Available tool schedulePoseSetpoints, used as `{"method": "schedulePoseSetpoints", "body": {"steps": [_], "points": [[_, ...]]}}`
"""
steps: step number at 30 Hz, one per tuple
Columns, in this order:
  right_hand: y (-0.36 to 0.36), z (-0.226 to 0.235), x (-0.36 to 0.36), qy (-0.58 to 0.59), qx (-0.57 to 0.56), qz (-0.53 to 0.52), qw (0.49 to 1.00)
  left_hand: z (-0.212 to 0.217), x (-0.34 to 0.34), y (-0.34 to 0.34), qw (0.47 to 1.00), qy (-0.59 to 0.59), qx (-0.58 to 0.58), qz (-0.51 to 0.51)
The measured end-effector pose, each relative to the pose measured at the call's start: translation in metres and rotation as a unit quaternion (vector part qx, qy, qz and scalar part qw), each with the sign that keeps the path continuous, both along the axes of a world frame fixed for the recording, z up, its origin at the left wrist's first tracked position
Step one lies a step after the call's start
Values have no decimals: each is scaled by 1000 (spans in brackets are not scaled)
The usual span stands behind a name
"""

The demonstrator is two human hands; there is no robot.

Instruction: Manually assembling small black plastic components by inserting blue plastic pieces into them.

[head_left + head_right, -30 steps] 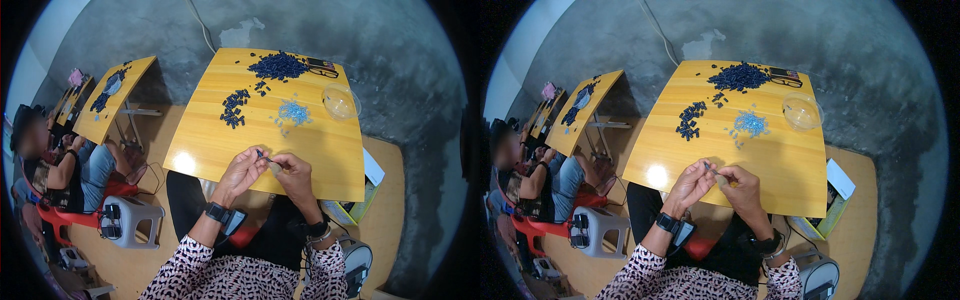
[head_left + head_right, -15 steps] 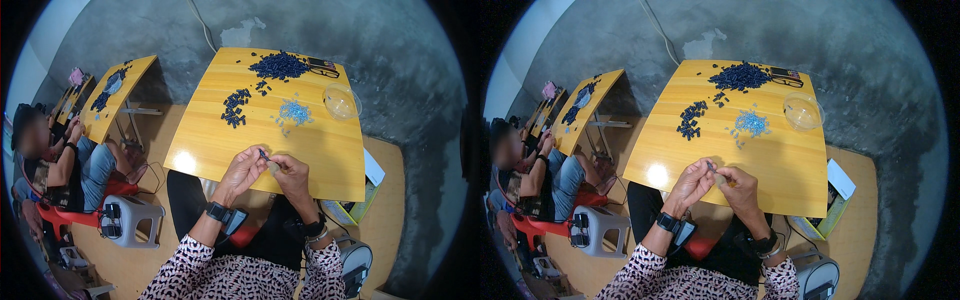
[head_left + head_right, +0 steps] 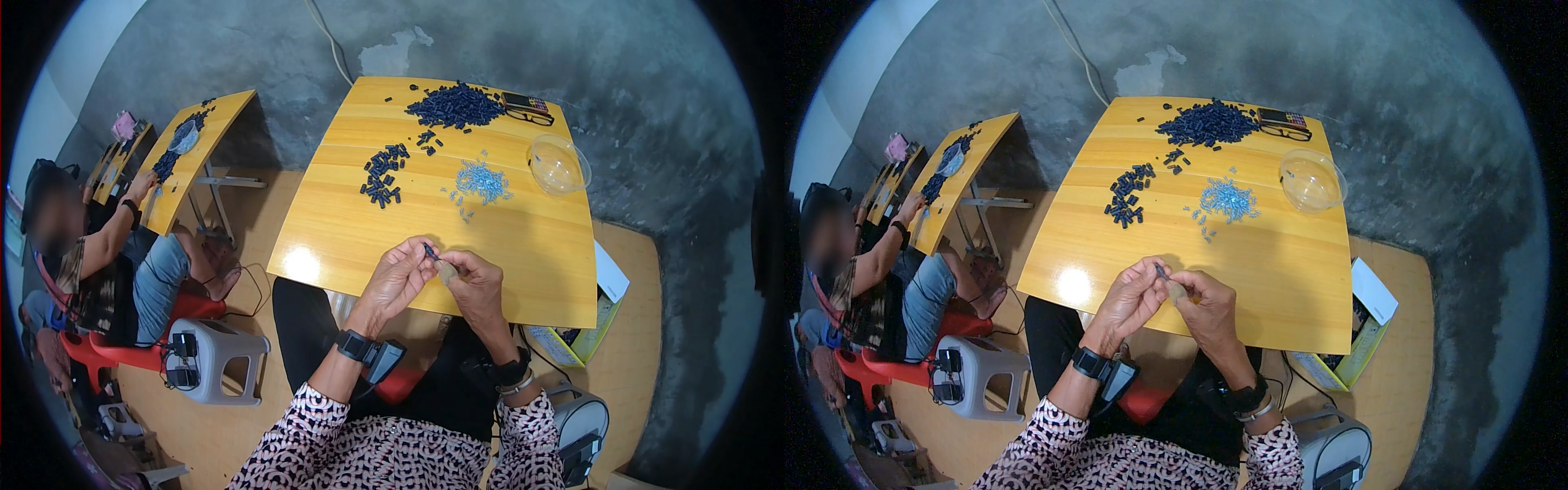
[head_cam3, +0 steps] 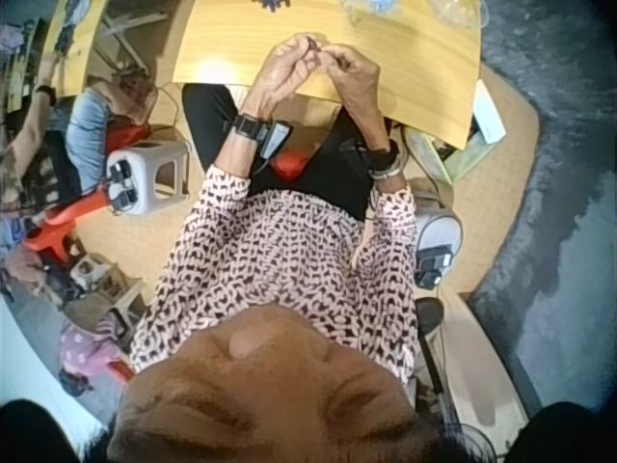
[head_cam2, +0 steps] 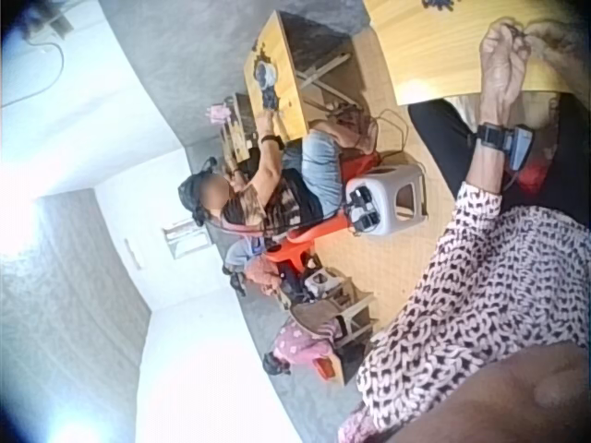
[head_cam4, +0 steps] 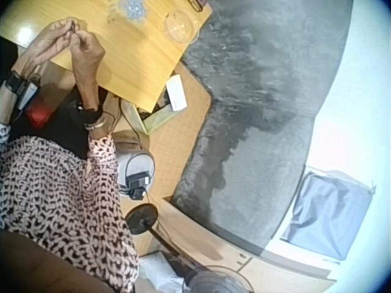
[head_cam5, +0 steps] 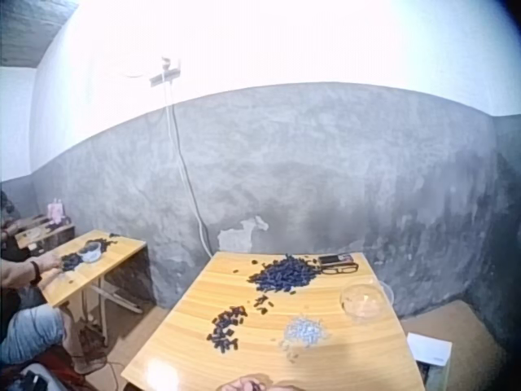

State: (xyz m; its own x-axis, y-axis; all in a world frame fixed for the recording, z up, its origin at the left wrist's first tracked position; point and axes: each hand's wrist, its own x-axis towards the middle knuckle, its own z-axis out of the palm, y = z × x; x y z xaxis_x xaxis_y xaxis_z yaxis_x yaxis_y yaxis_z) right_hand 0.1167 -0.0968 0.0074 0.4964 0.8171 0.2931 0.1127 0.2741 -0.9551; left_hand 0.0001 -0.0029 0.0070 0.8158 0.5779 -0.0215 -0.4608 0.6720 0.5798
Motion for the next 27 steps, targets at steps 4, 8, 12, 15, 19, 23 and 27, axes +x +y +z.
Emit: {"method": "schedulePoseSetpoints", "body": {"steps": [4, 8, 12, 15, 19, 23, 27], "points": [[0, 4, -1, -45, -9, -17, 999, 0, 1, -1, 1000, 6, 4, 21], [1, 0, 0, -34, -15, -20, 999, -4, 3, 0, 1000, -5, 9, 23], [3, -6, 0, -7, -7, -14, 1000, -3, 3, -1, 999, 2, 14, 35], [3, -9, 1, -19, -11, -16, 1000, -1, 2, -2, 999, 6, 11, 36], [3, -4, 0, -35, -20, -2, 999, -1, 1, -2, 999, 4, 8, 39], [4, -9, 1, -23, -20, -15, 999, 0, 2, -3, 999, 1, -1, 38], [4, -10, 0, -23, -8, -25, 999, -2, 3, -2, 999, 5, 3, 35]]}}
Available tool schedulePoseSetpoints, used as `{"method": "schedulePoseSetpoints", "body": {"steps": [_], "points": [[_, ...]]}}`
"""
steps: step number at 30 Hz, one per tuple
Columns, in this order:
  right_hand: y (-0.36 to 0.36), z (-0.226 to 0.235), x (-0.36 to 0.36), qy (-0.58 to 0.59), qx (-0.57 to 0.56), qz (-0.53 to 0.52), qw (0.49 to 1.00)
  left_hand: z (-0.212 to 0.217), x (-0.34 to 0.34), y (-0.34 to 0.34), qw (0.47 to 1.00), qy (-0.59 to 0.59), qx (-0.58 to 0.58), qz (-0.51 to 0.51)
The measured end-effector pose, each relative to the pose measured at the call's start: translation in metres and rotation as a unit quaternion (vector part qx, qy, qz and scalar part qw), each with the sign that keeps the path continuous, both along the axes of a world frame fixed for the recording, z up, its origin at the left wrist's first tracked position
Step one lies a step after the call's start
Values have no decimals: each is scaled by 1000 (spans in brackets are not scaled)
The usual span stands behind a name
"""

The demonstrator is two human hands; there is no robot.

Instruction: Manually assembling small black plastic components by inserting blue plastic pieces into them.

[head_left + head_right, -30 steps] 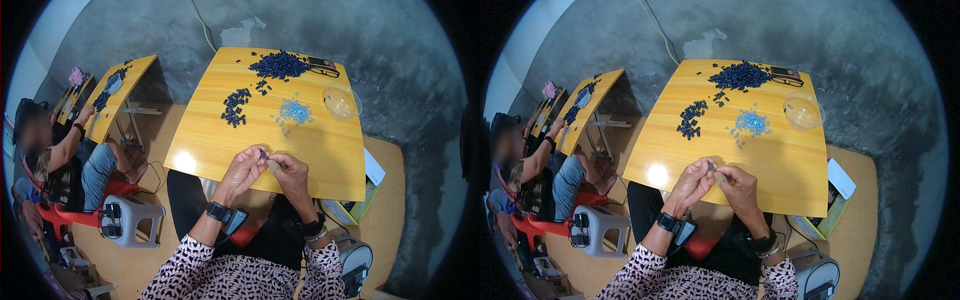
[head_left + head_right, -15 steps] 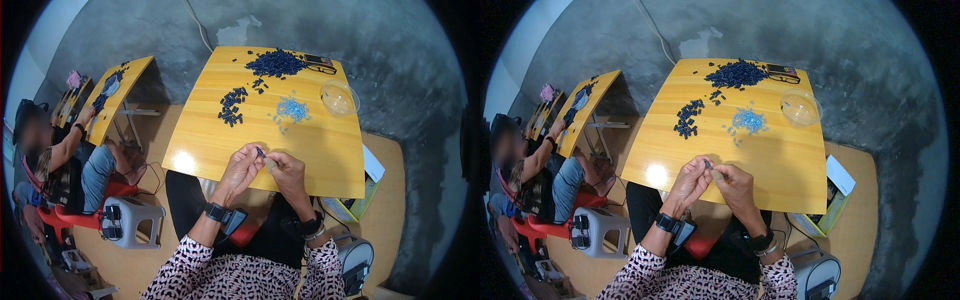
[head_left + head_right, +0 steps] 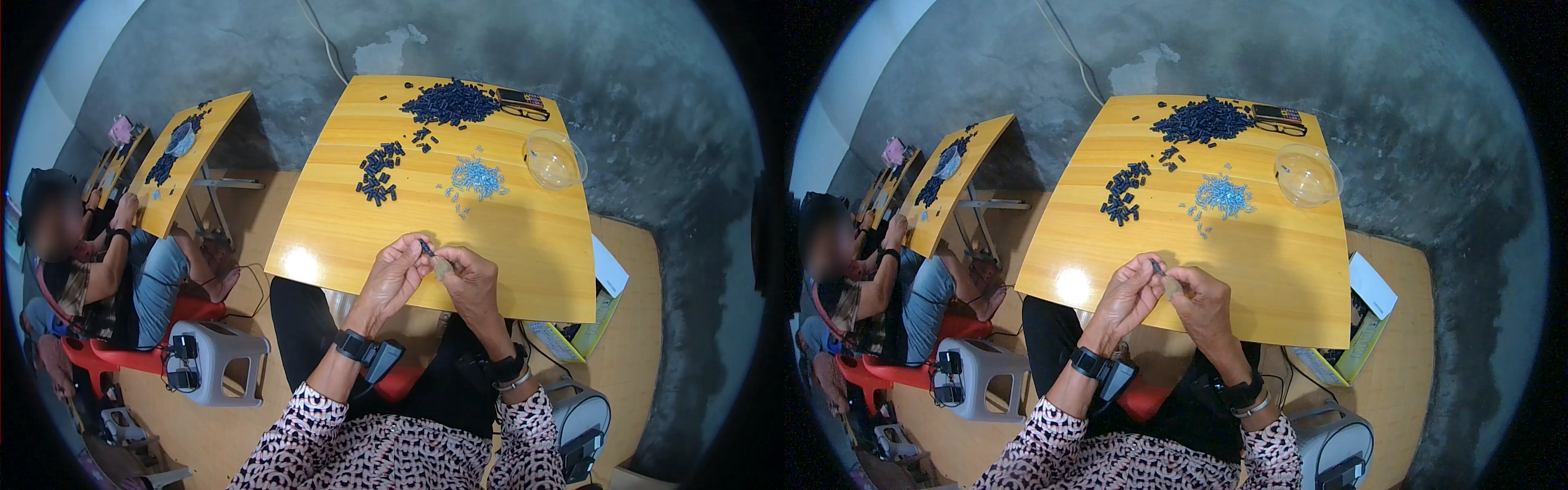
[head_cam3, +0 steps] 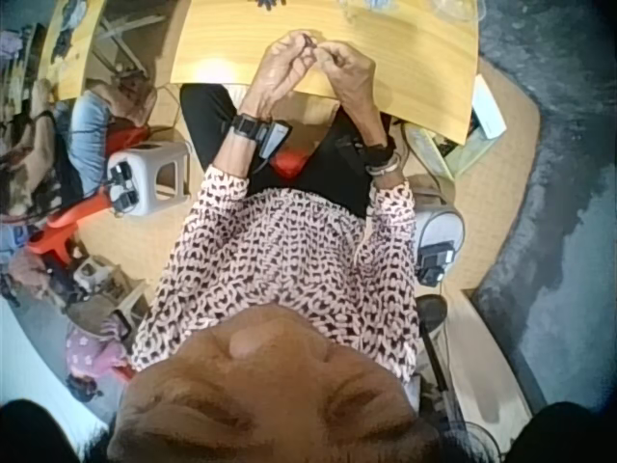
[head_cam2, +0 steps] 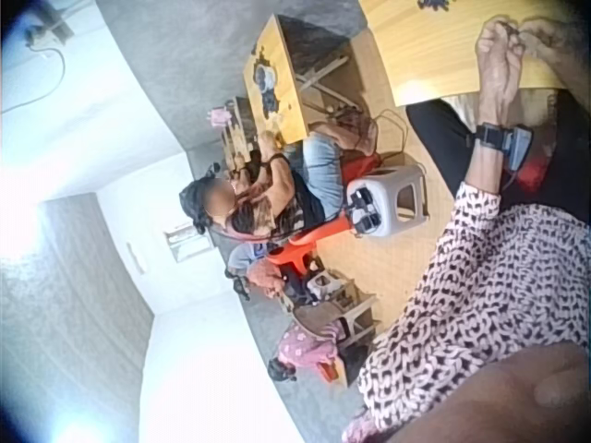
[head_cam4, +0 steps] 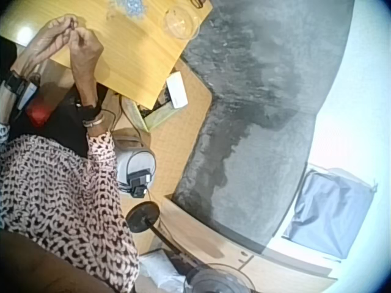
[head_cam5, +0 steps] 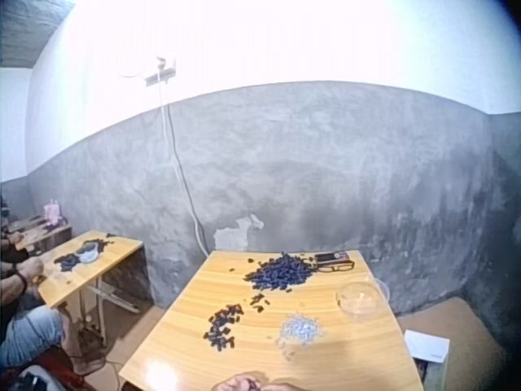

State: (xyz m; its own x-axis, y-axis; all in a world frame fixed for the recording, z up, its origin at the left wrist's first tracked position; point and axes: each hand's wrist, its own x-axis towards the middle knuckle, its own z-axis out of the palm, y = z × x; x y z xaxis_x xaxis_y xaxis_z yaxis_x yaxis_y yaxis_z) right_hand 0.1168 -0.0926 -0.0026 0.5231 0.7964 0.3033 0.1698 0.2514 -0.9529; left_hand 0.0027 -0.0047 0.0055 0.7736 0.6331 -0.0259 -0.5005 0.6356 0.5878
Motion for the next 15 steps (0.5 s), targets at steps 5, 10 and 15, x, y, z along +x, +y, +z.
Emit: {"method": "schedulePoseSetpoints", "body": {"steps": [5, 10, 15], "points": [[0, 4, -1, -22, 17, -14, 1000, -3, 1, 1, 1000, 3, 9, -4], [0, 5, 0, -64, -7, 1, 998, -3, 1, 0, 1000, 10, 19, 6], [-3, 10, 0, -92, -21, -14, 995, -4, 2, 0, 1000, 15, 20, 11]]}}
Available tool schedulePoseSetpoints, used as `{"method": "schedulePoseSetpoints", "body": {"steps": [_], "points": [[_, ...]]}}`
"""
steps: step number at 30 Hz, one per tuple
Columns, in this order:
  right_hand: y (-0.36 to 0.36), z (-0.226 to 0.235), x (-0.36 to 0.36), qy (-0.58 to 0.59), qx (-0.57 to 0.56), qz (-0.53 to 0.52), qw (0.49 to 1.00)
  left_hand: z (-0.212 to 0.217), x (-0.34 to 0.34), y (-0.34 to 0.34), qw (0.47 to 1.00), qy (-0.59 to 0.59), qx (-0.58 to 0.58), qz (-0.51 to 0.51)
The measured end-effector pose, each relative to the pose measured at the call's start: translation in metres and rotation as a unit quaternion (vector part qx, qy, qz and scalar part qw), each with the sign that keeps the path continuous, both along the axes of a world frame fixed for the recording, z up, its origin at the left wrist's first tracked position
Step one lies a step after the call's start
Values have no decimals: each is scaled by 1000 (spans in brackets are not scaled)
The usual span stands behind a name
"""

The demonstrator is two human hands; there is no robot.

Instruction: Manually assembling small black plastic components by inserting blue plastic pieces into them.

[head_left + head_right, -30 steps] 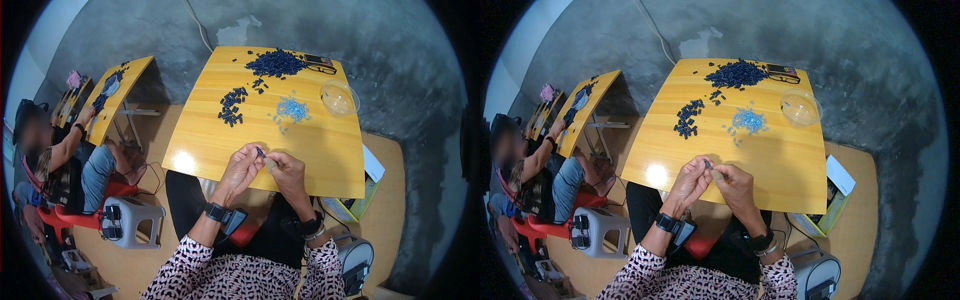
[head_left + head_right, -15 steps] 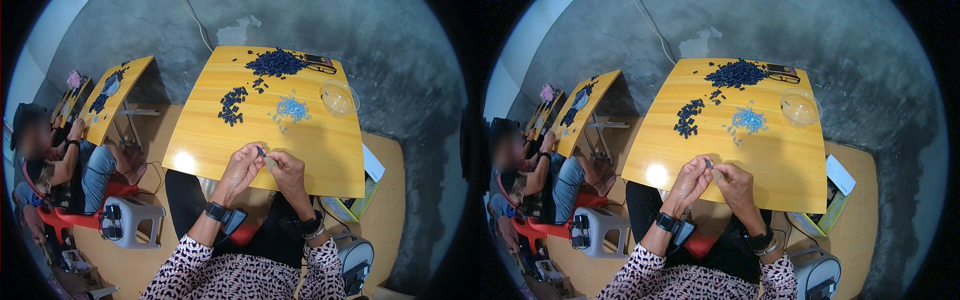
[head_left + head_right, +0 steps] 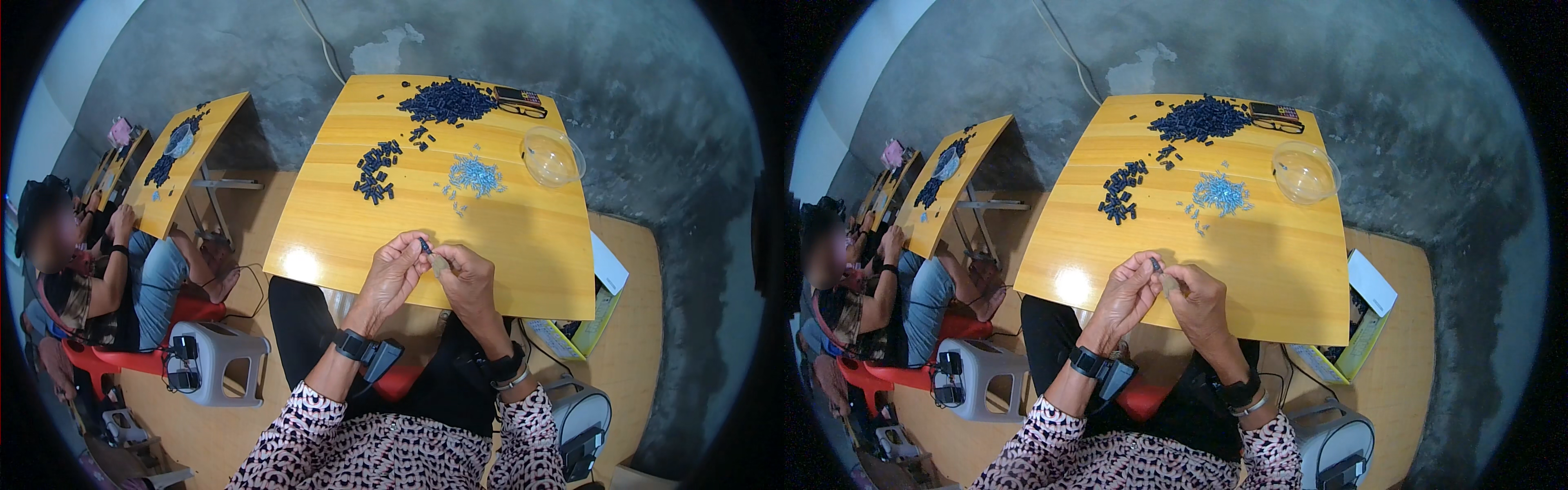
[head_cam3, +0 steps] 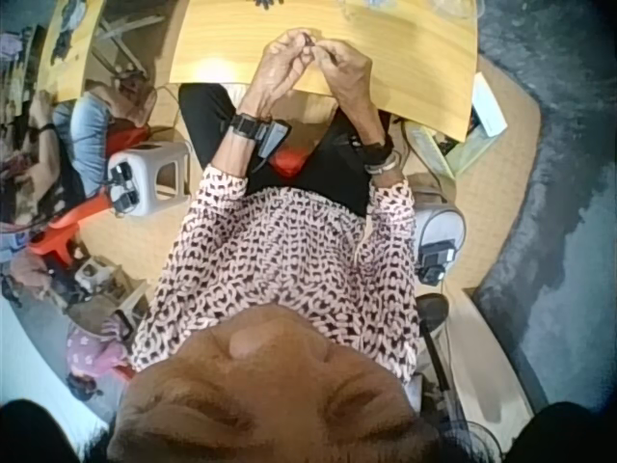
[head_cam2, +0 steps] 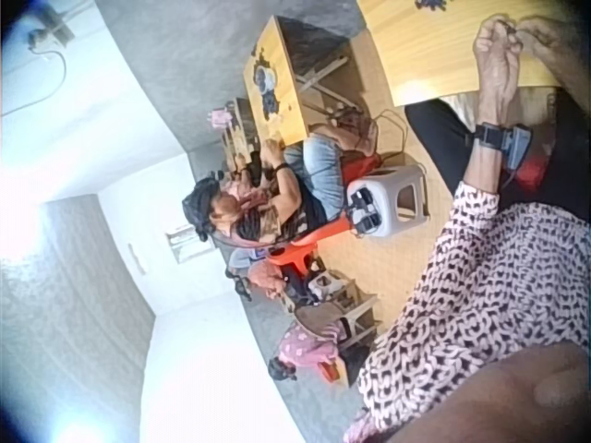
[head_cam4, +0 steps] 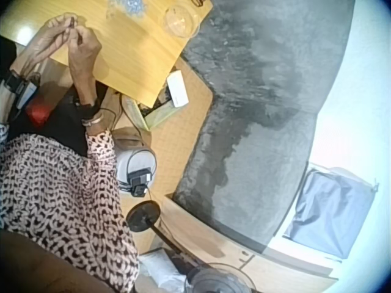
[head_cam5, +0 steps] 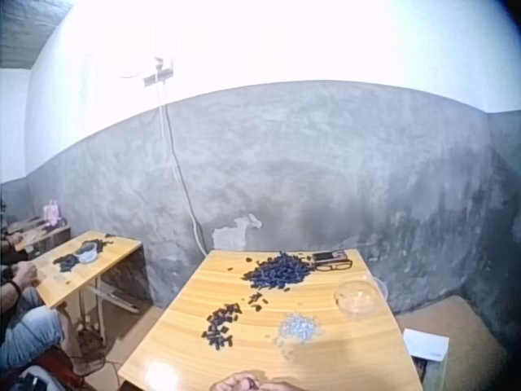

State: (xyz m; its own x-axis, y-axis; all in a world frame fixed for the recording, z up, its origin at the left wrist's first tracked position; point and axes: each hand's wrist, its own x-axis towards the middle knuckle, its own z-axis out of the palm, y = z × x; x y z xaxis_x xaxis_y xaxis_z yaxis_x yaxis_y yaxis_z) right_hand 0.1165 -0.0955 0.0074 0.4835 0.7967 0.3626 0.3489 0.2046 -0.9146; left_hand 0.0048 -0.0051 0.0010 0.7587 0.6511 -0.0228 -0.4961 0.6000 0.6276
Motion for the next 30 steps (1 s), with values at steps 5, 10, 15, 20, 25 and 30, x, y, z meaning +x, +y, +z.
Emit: {"method": "schedulePoseSetpoints", "body": {"steps": [5, 10, 15, 20, 25, 30], "points": [[-1, 8, -1, -42, 0, -18, 999, 2, -1, -1, 1000, 12, 2, 10], [4, 6, -1, -47, 31, -24, 998, 2, -1, 1, 1000, -3, -26, 0], [7, -1, -1, -31, 61, -30, 997, -2, -1, 3, 1000, 1, -29, -3], [0, 12, -1, -53, 12, -32, 998, 3, -2, 3, 999, 25, -26, -10], [-3, 19, 3, -110, 19, -17, 994, 3, -1, 3, 999, 23, -19, -23], [-2, 17, 3, -106, 26, -16, 994, 4, -1, 5, 999, 36, -20, -33]]}}
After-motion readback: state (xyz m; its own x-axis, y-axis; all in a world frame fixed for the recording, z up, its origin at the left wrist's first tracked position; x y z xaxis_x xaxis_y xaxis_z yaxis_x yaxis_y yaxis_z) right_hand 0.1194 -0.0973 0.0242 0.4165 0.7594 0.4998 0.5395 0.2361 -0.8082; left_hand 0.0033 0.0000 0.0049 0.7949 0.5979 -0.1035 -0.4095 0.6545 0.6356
